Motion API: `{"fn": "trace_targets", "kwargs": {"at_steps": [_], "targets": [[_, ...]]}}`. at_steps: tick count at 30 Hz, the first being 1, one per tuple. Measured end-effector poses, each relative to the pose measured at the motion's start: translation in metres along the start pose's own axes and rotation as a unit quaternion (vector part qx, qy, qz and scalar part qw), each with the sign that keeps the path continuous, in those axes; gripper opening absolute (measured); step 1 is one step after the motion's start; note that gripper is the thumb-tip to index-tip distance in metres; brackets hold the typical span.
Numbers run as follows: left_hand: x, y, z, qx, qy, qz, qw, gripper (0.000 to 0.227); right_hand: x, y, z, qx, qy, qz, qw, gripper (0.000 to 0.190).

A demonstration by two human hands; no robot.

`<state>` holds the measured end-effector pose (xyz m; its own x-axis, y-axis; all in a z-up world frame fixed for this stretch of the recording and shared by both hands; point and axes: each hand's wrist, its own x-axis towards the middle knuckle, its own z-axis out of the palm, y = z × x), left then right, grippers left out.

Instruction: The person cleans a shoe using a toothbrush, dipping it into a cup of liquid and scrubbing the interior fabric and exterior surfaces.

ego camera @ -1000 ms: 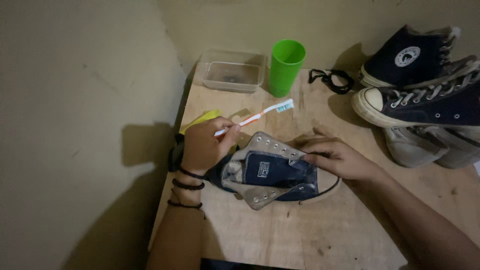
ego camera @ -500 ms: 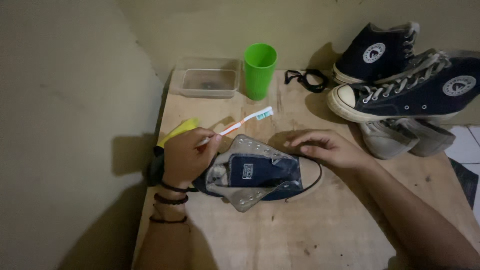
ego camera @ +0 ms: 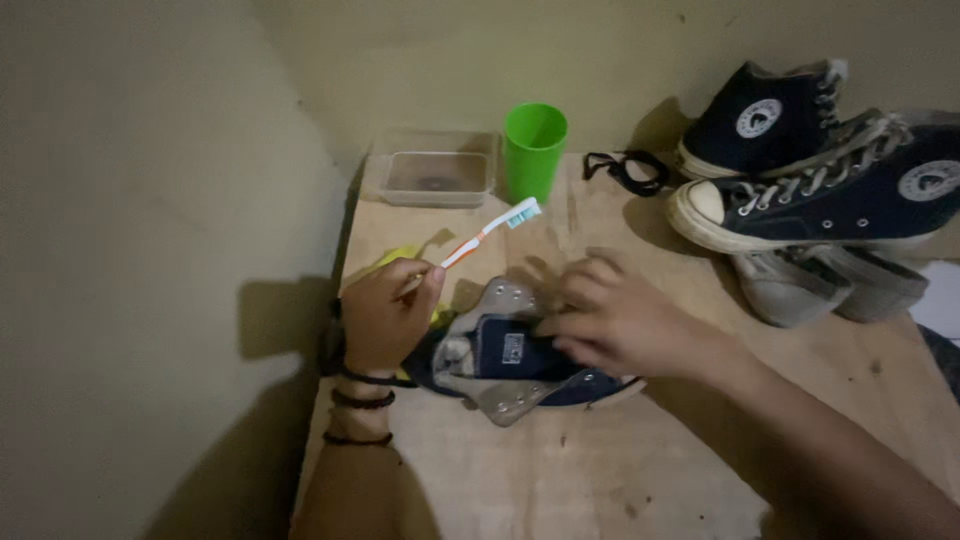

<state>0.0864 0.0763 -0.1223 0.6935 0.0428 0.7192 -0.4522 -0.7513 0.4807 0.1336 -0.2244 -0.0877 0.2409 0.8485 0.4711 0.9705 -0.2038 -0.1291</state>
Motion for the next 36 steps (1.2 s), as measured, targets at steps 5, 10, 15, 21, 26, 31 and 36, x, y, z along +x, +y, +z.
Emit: {"fn": "trace_targets", "kwargs": {"at_steps": [5,10,15,21,26,31,36], "targets": [[-0.002,-0.005,0.003,0.022,0.044,0.011,0.999,0.013,0.043,-0.027,0.034,-0.174,-0.032,-0.073,0.982,0.062],[0.000,0.002,0.001,-0.007,0.055,-0.018,0.998,0.014,0.056,-0.027,0.039,-0.192,-0.053,-0.074,0.977,0.031],[-0.003,-0.004,0.005,-0.006,0.055,0.004,0.998,0.007,0.049,-0.019,0.010,-0.171,-0.055,-0.074,0.981,0.025],[-0.005,-0.003,0.002,-0.004,0.060,-0.012,0.998,0.010,-0.009,-0.011,-0.062,0.111,-0.018,0.068,0.991,0.006],[-0.003,0.011,-0.001,0.033,-0.085,-0.001,0.996,0.020,-0.128,0.038,-0.037,0.367,0.037,0.229,0.901,0.011],[0.003,0.022,-0.008,0.007,-0.239,-0.068,0.968,0.035,-0.112,-0.010,-0.018,0.524,0.228,0.395,0.720,0.006],[0.007,0.033,-0.013,-0.105,-0.279,-0.115,0.947,0.023,-0.111,-0.004,-0.011,0.421,0.227,0.347,0.806,0.028]]}}
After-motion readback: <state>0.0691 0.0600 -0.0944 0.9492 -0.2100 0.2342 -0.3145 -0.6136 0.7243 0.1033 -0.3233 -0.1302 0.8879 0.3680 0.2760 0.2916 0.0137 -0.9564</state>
